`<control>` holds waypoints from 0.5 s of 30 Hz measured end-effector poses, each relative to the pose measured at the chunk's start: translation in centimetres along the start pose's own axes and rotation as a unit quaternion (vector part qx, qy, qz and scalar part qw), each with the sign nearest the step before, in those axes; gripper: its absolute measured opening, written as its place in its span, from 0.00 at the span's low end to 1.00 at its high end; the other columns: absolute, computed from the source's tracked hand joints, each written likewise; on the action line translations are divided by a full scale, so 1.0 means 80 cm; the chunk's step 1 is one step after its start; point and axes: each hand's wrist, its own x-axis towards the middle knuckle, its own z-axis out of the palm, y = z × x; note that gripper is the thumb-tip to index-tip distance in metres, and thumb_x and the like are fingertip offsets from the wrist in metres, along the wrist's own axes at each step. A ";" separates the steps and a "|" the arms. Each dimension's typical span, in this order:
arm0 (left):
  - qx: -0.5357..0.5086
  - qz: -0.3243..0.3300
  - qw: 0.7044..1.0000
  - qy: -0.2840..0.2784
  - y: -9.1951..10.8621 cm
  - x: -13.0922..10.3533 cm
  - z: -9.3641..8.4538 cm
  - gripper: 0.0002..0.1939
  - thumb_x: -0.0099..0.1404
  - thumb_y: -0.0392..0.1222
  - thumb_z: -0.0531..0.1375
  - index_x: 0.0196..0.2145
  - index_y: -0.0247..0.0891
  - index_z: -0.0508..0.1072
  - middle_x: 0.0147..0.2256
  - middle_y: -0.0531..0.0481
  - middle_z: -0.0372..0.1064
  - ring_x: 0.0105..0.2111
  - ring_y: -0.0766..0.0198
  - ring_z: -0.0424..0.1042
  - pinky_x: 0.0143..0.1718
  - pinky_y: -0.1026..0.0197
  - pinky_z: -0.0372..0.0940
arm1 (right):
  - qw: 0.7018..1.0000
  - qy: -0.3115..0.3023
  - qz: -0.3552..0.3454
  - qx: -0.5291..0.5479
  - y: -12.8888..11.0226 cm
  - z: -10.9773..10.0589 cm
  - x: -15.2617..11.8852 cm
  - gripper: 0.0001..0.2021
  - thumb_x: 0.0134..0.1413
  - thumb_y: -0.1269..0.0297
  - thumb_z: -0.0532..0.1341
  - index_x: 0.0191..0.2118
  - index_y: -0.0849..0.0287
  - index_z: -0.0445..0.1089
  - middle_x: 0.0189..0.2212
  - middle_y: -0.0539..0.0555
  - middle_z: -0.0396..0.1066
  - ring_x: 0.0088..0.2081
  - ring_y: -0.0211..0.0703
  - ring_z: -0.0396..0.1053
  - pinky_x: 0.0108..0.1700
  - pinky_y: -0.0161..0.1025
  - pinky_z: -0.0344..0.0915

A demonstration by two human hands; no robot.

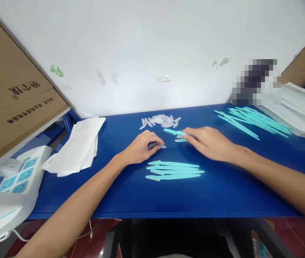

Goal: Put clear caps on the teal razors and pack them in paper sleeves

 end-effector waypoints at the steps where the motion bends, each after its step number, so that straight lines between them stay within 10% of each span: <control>1: -0.006 0.002 1.000 0.000 0.000 0.000 0.000 0.07 0.71 0.37 0.61 0.45 0.40 0.79 0.40 0.48 0.78 0.42 0.60 0.70 0.47 0.56 0.66 | 1.000 0.006 -0.005 -0.001 0.001 0.001 0.000 0.22 0.73 0.52 0.43 0.47 0.53 0.74 0.35 0.55 0.79 0.35 0.50 0.75 0.37 0.41 0.62; 12: 0.020 0.064 0.980 0.186 -0.017 -0.010 -0.024 0.09 0.69 0.38 0.64 0.46 0.38 0.79 0.34 0.49 0.77 0.29 0.68 0.70 0.36 0.62 0.68 | 1.000 0.017 0.004 -0.015 0.005 -0.001 -0.001 0.23 0.73 0.52 0.43 0.47 0.54 0.74 0.33 0.54 0.78 0.34 0.49 0.74 0.35 0.41 0.60; 15: 0.041 0.014 0.986 0.162 -0.021 -0.012 -0.030 0.13 0.70 0.39 0.61 0.51 0.39 0.79 0.35 0.50 0.76 0.25 0.70 0.66 0.33 0.63 0.67 | 1.000 0.020 -0.002 -0.015 0.006 -0.001 -0.001 0.23 0.73 0.52 0.44 0.47 0.54 0.74 0.33 0.54 0.78 0.33 0.49 0.74 0.35 0.40 0.60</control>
